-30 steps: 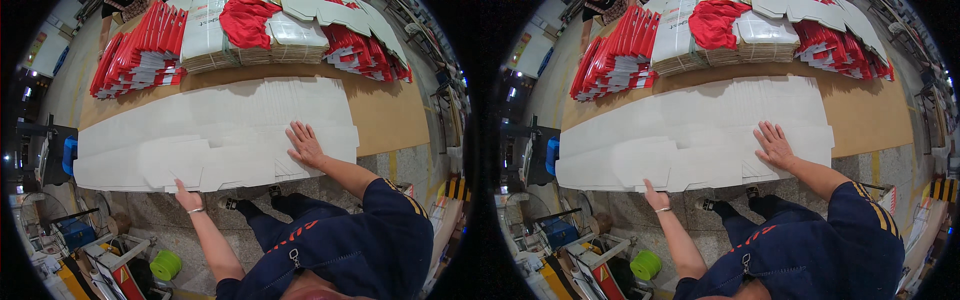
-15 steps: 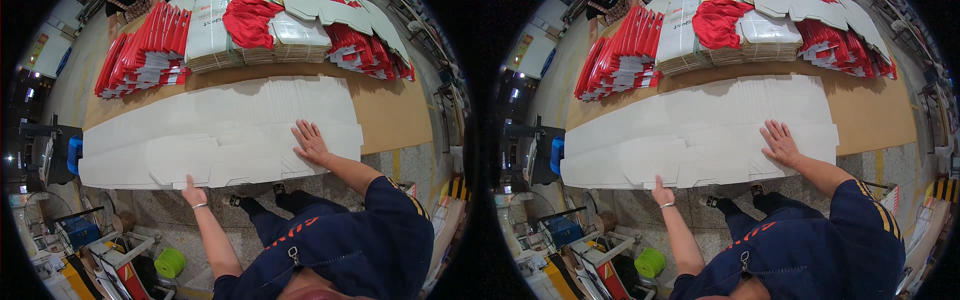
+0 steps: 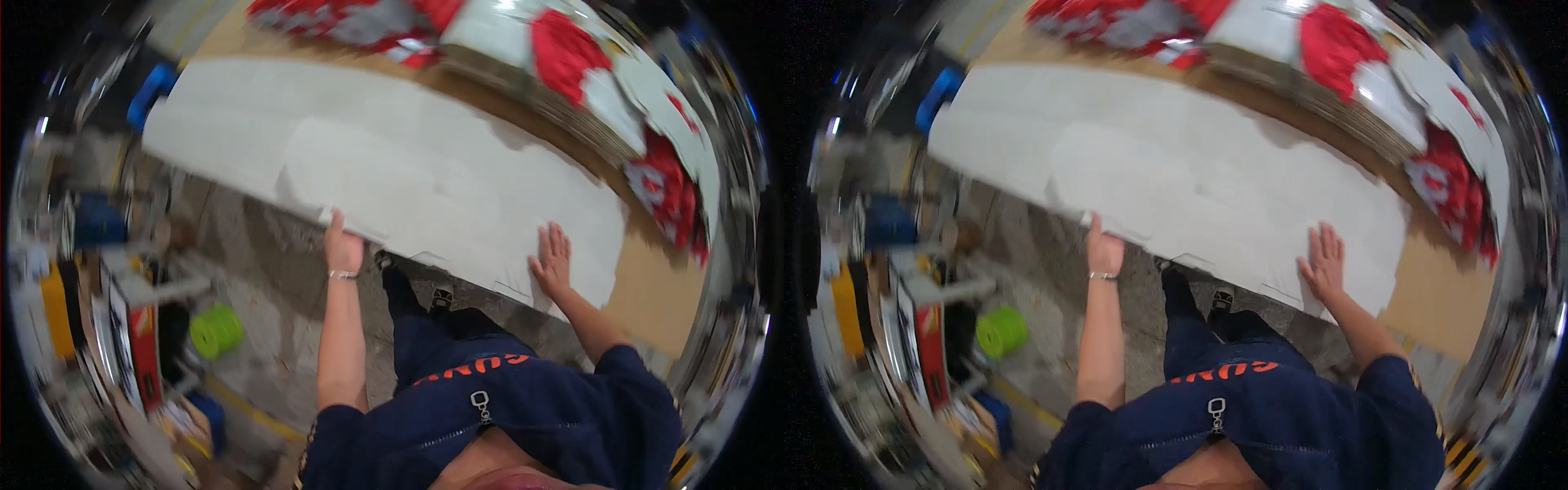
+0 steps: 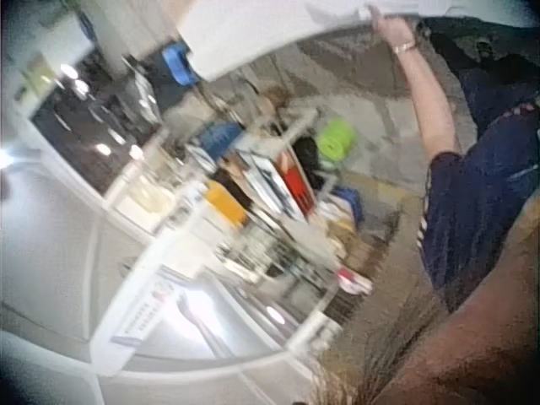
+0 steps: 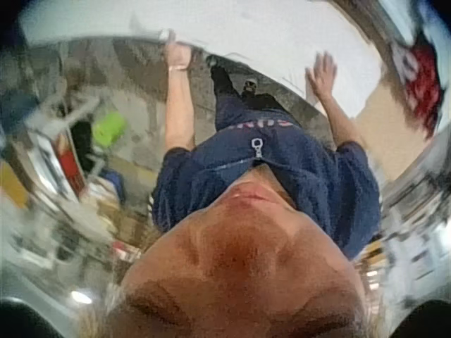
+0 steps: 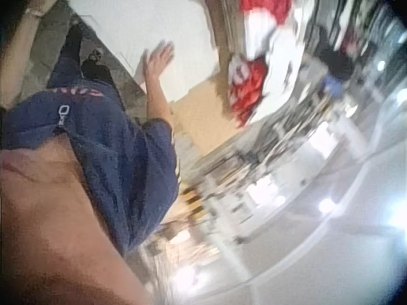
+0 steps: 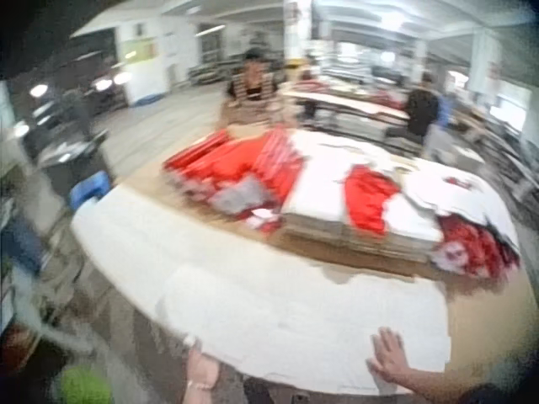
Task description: The person folds flat white cardboard sheets into box shapes by hand. They repeatedly pick up a sheet, fold the flaps, and place the formed box onto a stack. The task is performed in a repetitive loop throughout the clip.
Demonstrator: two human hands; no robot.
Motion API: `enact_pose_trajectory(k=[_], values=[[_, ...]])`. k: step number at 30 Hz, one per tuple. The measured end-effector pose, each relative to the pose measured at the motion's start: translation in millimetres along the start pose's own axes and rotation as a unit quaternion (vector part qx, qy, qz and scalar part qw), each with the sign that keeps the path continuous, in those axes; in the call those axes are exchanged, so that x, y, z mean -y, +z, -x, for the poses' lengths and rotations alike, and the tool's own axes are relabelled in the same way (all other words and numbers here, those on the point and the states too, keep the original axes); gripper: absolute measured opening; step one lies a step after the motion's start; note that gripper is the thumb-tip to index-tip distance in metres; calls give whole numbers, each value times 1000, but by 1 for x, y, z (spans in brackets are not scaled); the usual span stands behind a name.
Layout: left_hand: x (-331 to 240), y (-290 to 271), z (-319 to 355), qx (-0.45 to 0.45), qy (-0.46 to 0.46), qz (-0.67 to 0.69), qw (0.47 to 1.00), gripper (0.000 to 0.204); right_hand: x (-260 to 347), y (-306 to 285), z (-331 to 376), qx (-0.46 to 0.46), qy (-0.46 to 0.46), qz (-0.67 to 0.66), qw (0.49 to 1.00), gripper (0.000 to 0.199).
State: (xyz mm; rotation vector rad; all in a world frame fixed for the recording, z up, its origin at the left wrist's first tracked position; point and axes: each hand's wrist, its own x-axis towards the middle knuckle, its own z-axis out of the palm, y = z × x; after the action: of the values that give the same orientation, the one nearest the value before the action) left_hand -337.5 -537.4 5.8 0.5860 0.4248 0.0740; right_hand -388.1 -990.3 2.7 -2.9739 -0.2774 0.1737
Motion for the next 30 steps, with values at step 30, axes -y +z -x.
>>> enact_pose_trajectory(k=[30], values=[[-77,-67,-27,-227,90,-414,877,18,337,-15,-375,327,-42,-487,809,24]])
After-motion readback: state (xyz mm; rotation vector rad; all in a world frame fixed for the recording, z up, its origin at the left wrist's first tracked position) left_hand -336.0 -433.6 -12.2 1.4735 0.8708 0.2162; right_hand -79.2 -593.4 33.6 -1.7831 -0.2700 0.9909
